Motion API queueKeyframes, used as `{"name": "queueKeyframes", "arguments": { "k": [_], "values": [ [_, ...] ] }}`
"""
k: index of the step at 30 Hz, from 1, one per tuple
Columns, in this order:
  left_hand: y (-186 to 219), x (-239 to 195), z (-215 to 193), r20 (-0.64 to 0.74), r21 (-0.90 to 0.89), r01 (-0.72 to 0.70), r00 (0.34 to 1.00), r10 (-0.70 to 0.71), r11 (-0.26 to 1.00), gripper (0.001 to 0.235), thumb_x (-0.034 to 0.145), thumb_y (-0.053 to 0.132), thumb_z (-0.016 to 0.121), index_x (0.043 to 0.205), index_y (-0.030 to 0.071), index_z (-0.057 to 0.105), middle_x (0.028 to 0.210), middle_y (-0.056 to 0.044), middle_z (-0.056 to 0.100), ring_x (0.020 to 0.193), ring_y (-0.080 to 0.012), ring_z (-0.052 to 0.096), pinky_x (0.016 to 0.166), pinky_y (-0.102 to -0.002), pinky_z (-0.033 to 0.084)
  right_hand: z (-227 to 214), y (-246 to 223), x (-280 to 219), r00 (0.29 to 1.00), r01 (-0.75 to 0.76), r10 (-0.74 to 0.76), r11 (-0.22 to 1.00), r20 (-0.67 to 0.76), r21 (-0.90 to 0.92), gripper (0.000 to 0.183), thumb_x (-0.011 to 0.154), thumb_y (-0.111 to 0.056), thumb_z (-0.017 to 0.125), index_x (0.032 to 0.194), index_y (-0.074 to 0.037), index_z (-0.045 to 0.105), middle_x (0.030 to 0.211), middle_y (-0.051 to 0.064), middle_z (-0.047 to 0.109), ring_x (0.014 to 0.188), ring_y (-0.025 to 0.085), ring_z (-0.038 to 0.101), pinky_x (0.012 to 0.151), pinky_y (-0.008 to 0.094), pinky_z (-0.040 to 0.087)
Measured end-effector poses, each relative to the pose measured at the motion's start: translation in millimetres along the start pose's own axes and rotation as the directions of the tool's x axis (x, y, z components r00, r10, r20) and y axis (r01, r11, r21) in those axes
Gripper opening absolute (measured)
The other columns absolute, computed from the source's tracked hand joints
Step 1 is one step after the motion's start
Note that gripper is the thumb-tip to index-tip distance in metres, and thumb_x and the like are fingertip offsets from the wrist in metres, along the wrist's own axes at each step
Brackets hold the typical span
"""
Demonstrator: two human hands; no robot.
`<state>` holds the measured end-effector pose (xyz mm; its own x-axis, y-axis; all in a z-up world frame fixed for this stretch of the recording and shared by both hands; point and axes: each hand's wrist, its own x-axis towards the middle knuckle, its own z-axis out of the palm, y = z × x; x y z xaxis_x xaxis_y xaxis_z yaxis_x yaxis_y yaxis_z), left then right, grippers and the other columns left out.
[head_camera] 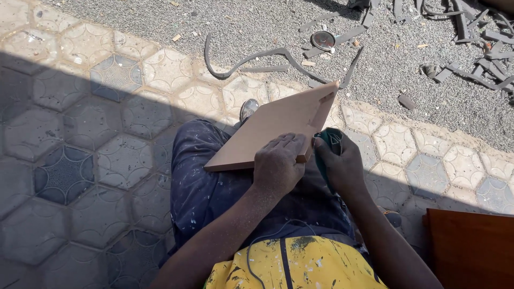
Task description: The person sits on the ground and sands a rectangular wooden board using a sanding block. They hold the board on their lap and rub the sanding block along the edges and surfaces of the wood.
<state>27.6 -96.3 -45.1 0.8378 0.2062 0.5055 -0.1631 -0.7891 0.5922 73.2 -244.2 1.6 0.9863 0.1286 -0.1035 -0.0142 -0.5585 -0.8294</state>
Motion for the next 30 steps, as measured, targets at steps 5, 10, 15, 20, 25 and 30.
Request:
{"name": "queueKeyframes", "arguments": {
  "k": [5, 10, 15, 20, 25, 30],
  "values": [
    [-0.6, 5.4, -3.4, -0.011, 0.000, 0.007, 1.000, -0.007, 1.000, 0.028, 0.087, 0.012, 0.065, 0.112, 0.012, 0.078, 0.105, -0.014, 0.077, 0.103, -0.0294, 0.075, 0.089, -0.042, 0.063, 7.3, -19.2, -14.5, 1.000, 0.018, -0.018, 1.000, -0.005, 0.005, 0.029, 0.093, -0.040, 0.075, 0.084, -0.013, 0.066, 0.062, 0.005, 0.058, 0.069, 0.017, 0.060, 0.069, 0.034, 0.047],
    [1.1, 0.1, 2.6, -0.053, 0.031, -0.044, 0.998, 0.045, 0.999, 0.025, 0.085, 0.013, 0.067, 0.108, 0.011, 0.078, 0.101, -0.014, 0.077, 0.099, -0.0292, 0.076, 0.087, -0.040, 0.064, 2.3, -20.5, -7.7, 0.997, 0.059, -0.058, 0.998, -0.044, 0.025, 0.029, 0.099, -0.036, 0.070, 0.085, -0.012, 0.063, 0.064, 0.005, 0.056, 0.070, 0.017, 0.056, 0.071, 0.034, 0.045],
    [0.9, -5.7, 9.8, -0.021, 0.040, -0.040, 0.999, 0.041, 0.998, 0.026, 0.086, 0.015, 0.066, 0.109, 0.012, 0.078, 0.102, -0.014, 0.077, 0.101, -0.0293, 0.076, 0.089, -0.041, 0.063, 2.5, -6.8, 3.8, 0.997, 0.072, -0.072, 0.997, -0.037, 0.009, 0.031, 0.099, -0.036, 0.071, 0.085, -0.010, 0.062, 0.064, 0.007, 0.055, 0.072, 0.018, 0.056, 0.071, 0.037, 0.044],
    [0.6, -5.0, 7.0, -0.003, 0.010, -0.006, 1.000, 0.006, 1.000, 0.028, 0.086, 0.015, 0.069, 0.113, 0.013, 0.077, 0.105, -0.014, 0.077, 0.104, -0.0300, 0.075, 0.090, -0.043, 0.063, 2.2, -19.1, -15.7, 0.999, 0.047, -0.047, 0.999, -0.012, -0.007, 0.029, 0.095, -0.037, 0.074, 0.085, -0.012, 0.064, 0.065, 0.009, 0.058, 0.075, 0.019, 0.061, 0.072, 0.036, 0.047],
    [-2.1, 0.8, 3.5, 0.041, -0.008, 0.009, 0.999, -0.009, 1.000, 0.031, 0.083, 0.018, 0.074, 0.113, 0.011, 0.077, 0.104, -0.015, 0.077, 0.106, -0.0314, 0.074, 0.091, -0.044, 0.062, 7.7, -36.0, -22.4, 1.000, 0.006, -0.006, 1.000, -0.014, 0.025, 0.027, 0.094, -0.037, 0.074, 0.085, -0.013, 0.066, 0.067, 0.007, 0.064, 0.077, 0.019, 0.064, 0.074, 0.036, 0.049],
    [-4.3, -3.0, 7.1, 0.058, 0.024, -0.008, 0.998, 0.006, 1.000, 0.029, 0.086, 0.017, 0.069, 0.114, 0.011, 0.077, 0.106, -0.016, 0.077, 0.106, -0.0313, 0.074, 0.092, -0.044, 0.062, 7.5, -29.0, -14.2, 0.998, 0.028, -0.028, 1.000, -0.050, -0.008, 0.024, 0.096, -0.035, 0.072, 0.091, -0.012, 0.066, 0.073, 0.006, 0.063, 0.080, 0.018, 0.062, 0.078, 0.036, 0.048]
  ]
}}
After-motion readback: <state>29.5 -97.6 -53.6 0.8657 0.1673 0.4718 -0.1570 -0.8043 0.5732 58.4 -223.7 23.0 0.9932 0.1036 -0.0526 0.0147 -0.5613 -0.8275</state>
